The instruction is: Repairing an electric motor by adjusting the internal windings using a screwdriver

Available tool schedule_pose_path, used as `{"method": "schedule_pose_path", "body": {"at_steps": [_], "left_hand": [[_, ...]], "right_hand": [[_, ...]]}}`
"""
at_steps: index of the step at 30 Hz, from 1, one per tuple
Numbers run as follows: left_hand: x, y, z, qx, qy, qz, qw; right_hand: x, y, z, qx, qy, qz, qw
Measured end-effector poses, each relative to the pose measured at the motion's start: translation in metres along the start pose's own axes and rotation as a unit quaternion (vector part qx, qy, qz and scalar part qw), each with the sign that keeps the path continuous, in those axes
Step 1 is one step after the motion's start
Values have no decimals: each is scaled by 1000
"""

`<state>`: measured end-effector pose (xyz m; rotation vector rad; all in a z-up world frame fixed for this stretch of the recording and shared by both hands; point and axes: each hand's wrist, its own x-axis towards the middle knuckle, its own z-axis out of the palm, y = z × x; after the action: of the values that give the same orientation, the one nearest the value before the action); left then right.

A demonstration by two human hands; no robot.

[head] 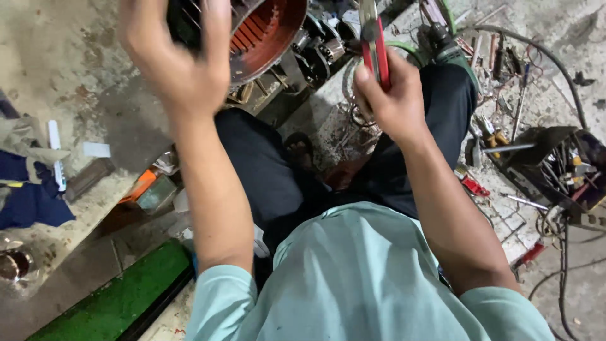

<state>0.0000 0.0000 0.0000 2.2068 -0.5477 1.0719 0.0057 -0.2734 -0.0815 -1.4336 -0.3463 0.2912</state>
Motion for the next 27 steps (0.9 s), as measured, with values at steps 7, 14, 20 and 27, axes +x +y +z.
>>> {"method": "schedule_pose_path", "body": {"at_steps": [7, 14, 20, 27], "left_hand": [[-88, -12, 59, -31, 188, -176, 966], [-52, 24, 29, -64, 174, -225, 956], [-2, 65, -24, -46, 95, -302, 947], [11, 73, -32, -103, 50, -300, 947]], "right_hand": [[82, 17, 35, -1, -4, -170, 985], [43, -28, 57, 1, 40, -73, 997], [25, -66, 54, 44, -6, -23, 999], [32, -54, 51, 53, 18, -20, 998]]}}
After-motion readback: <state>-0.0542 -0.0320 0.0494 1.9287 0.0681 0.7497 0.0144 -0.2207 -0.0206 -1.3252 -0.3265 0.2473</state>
